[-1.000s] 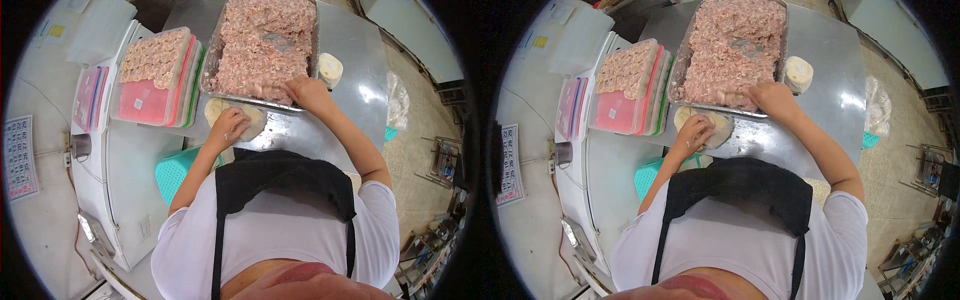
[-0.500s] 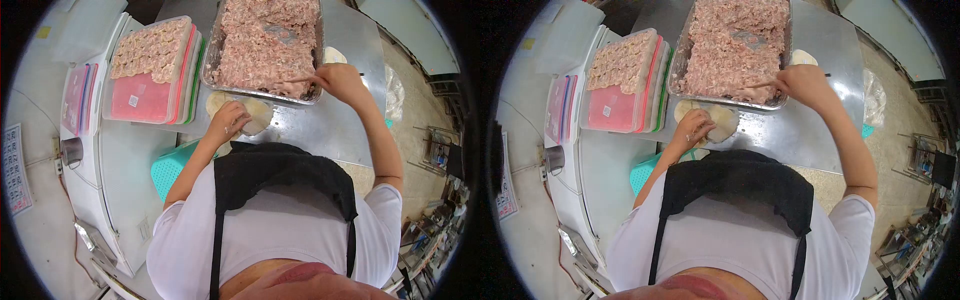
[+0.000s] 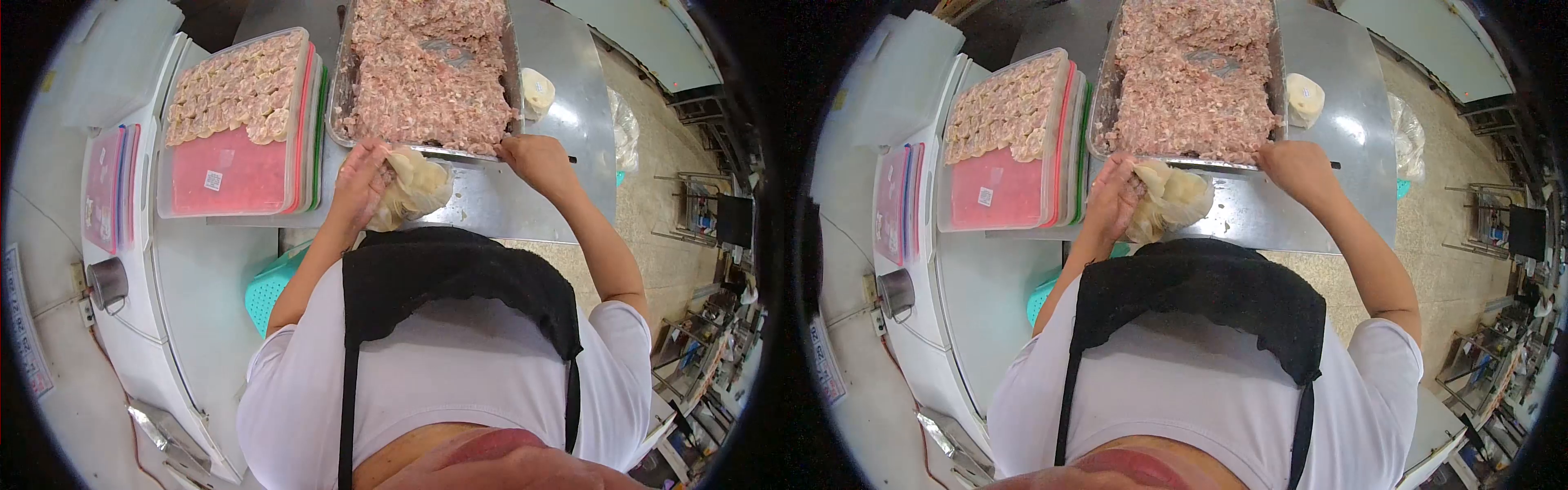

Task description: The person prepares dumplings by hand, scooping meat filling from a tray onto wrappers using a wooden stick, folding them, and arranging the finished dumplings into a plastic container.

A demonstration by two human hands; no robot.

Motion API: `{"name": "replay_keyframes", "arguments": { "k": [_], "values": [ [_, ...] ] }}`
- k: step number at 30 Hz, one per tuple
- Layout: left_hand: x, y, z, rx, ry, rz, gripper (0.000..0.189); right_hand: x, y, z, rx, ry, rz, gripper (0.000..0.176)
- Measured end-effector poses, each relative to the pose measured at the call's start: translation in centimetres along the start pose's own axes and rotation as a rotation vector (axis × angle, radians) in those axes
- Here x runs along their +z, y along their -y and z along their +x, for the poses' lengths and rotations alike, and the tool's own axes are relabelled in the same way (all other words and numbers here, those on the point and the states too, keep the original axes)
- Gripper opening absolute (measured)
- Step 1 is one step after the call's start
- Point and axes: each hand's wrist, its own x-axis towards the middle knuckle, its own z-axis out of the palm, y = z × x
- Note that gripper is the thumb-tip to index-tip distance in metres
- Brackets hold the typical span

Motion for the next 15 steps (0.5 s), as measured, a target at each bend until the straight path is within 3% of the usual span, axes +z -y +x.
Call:
{"name": "replay_keyframes", "arguments": {
  "k": [1, 7, 10, 12, 15],
  "values": [
    [-0.1, 0.1, 0.4, -0.021, 0.007, -0.193, 0.014, 0.6, -0.4, 0.1, -0.010, -0.034, 0.025, 0.026],
    [1.9, 0.2, 0.8, -0.202, -0.137, -0.327, 0.024, -3.0, -3.3, 1.8, -0.161, -0.096, -0.023, 0.031],
    [2.0, 0.4, 0.1, -0.089, -0.094, -0.039, 0.025, -5.4, -5.4, 3.7, -0.191, -0.098, -0.059, 0.031],
    [1.6, 0.1, -0.3, -0.024, -0.086, -0.001, 0.023, -5.4, -7.3, 5.8, -0.150, -0.249, -0.120, 0.027],
    [3.1, -1.0, -1.3, 0.083, -0.122, 0.120, 0.019, -1.3, -9.5, 9.5, -0.134, -0.350, -0.210, 0.016]
  ]
}}
